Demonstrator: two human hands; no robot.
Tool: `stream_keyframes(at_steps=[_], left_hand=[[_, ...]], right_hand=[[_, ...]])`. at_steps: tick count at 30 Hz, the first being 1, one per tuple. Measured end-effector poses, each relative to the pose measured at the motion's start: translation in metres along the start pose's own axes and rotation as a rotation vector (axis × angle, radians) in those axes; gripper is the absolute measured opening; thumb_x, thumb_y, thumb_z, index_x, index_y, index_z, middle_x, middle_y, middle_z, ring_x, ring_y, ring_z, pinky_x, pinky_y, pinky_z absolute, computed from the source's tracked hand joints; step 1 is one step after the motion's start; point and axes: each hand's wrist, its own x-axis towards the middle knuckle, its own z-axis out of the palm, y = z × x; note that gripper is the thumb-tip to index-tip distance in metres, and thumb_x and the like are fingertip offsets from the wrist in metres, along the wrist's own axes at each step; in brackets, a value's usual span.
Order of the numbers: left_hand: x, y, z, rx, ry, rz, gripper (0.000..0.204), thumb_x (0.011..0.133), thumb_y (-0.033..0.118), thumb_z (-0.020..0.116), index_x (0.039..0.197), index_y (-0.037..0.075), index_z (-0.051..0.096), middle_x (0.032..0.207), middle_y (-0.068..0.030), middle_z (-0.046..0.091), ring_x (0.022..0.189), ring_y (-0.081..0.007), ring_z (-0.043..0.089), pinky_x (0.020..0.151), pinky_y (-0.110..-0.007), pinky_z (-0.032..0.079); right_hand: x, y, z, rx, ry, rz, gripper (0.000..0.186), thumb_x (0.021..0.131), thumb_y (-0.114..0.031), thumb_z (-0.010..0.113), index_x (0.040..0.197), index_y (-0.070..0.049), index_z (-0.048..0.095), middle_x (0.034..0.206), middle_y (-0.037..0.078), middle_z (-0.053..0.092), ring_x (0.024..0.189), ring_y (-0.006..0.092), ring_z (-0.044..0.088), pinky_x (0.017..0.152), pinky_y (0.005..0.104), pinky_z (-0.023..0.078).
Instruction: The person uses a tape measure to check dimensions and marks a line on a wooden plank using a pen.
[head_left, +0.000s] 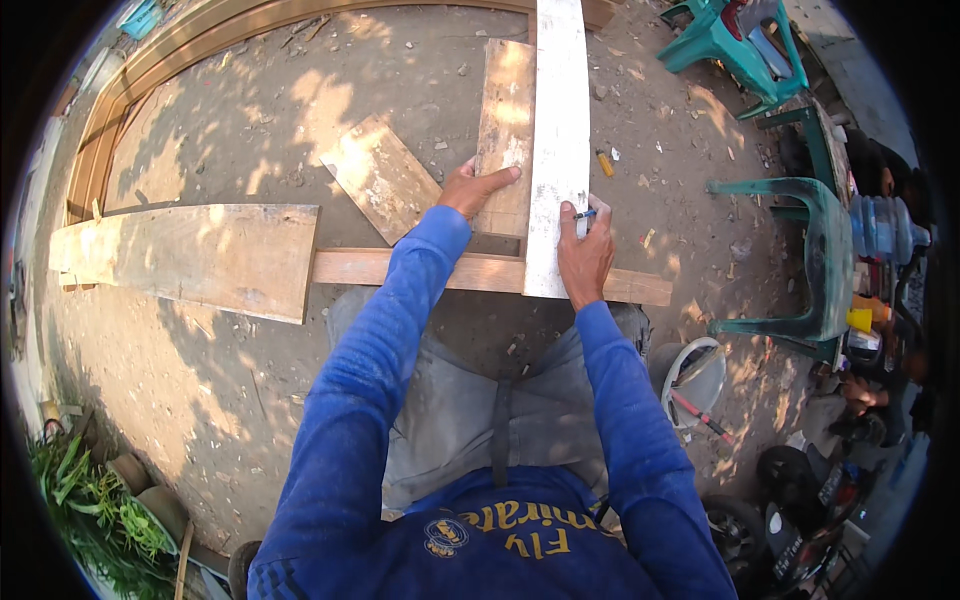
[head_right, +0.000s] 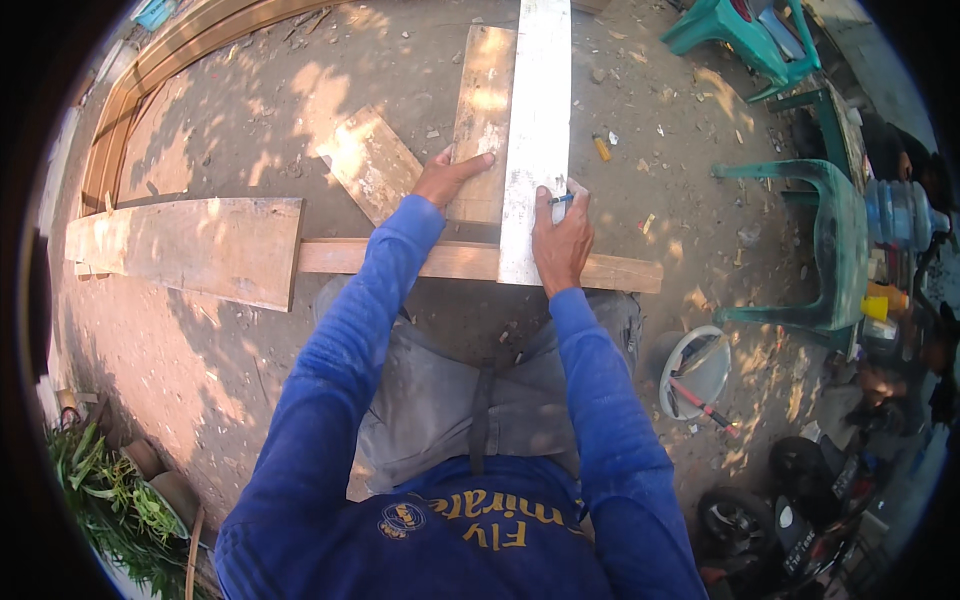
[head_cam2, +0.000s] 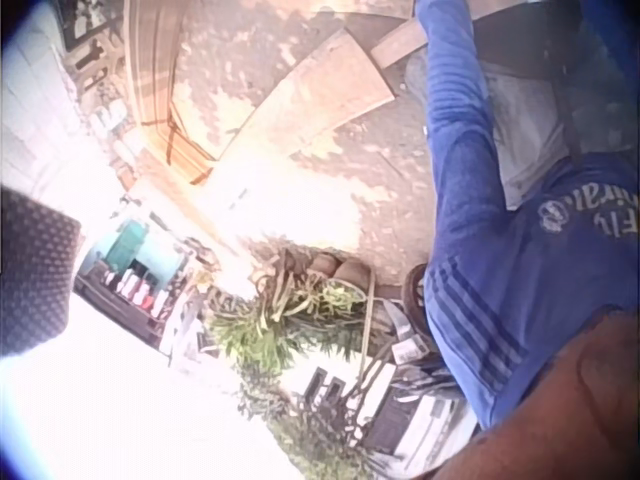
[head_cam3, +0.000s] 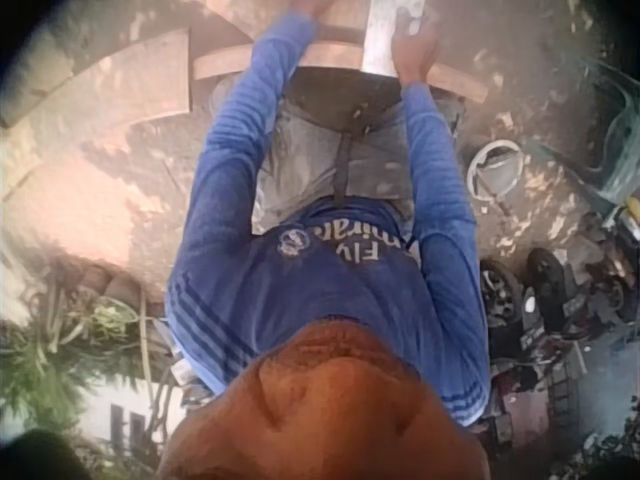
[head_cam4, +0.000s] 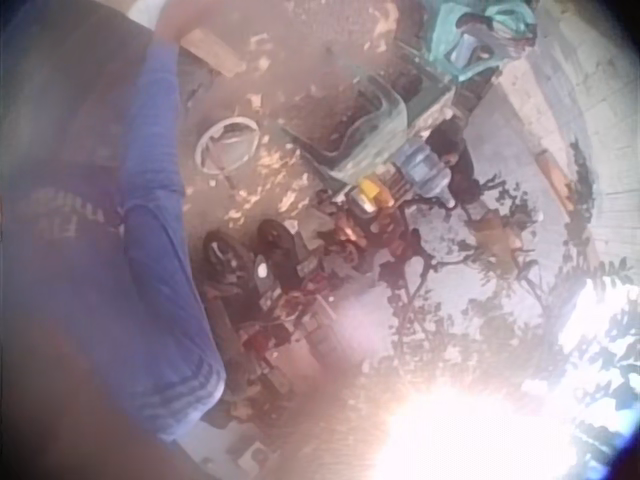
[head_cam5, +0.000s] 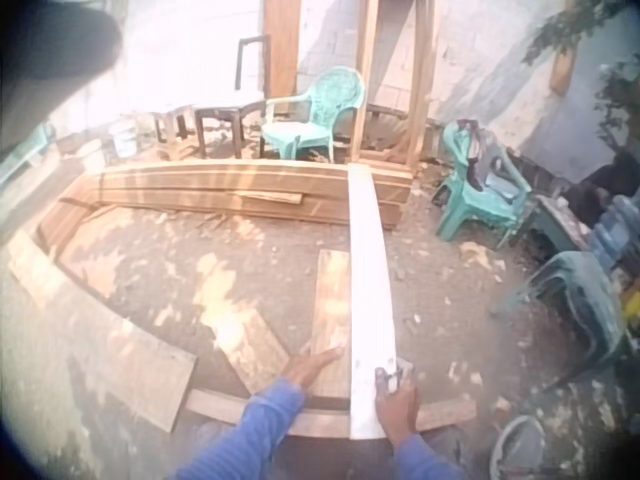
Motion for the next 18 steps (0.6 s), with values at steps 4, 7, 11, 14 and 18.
stream_keyframes(at_steps=[4,7,11,14,18], left_hand=[[0.005,-0.005,0.0,0.058,0.014,0.023,0.071,0.076,0.026,0.09,0.131,-0.006,0.057,0.119,-0.0167,0.07,0.103,-0.0227,0.069,0.09,-0.032,0.056],[0.005,-0.005,-0.003,0.053,-0.02,-0.005,0.073,0.076,0.028,0.09,0.131,-0.006,0.057,0.12,-0.0174,0.069,0.105,-0.0233,0.069,0.091,-0.033,0.055],[0.003,-0.001,-0.002,0.084,0.017,-0.012,0.082,0.079,0.025,0.087,0.14,-0.01,0.044,0.125,-0.019,0.065,0.11,-0.023,0.066,0.093,-0.032,0.054],[-0.01,0.015,0.005,0.111,0.007,-0.022,0.089,0.079,0.026,0.087,0.143,-0.013,0.039,0.127,-0.0207,0.063,0.112,-0.0239,0.065,0.094,-0.032,0.054],[-0.014,0.015,0.008,0.079,-0.001,-0.008,0.083,0.079,0.027,0.088,0.139,-0.01,0.044,0.124,-0.0194,0.065,0.109,-0.0235,0.066,0.094,-0.032,0.054]], right_hand=[[0.0,0.0,-0.001,-0.004,0.013,-0.014,0.046,0.096,-0.031,0.065,0.125,0.004,0.056,0.103,0.028,0.07,0.097,0.0408,0.069,0.086,0.0459,0.051],[0.001,-0.002,-0.001,-0.002,0.009,0.004,0.045,0.096,-0.03,0.065,0.125,0.003,0.056,0.102,0.028,0.07,0.095,0.0404,0.069,0.086,0.0458,0.051],[0.0,0.0,0.0,-0.009,0.008,-0.005,0.044,0.096,-0.029,0.065,0.124,0.003,0.056,0.101,0.027,0.07,0.094,0.0396,0.069,0.085,0.0451,0.051],[0.0,0.0,0.001,-0.003,0.034,-0.047,0.044,0.096,-0.029,0.065,0.124,0.004,0.056,0.101,0.027,0.069,0.094,0.0397,0.068,0.086,0.045,0.05],[0.0,0.003,0.0,0.033,0.004,0.012,0.048,0.098,-0.034,0.064,0.126,0.003,0.057,0.105,0.024,0.07,0.098,0.0341,0.067,0.088,0.0436,0.05]])
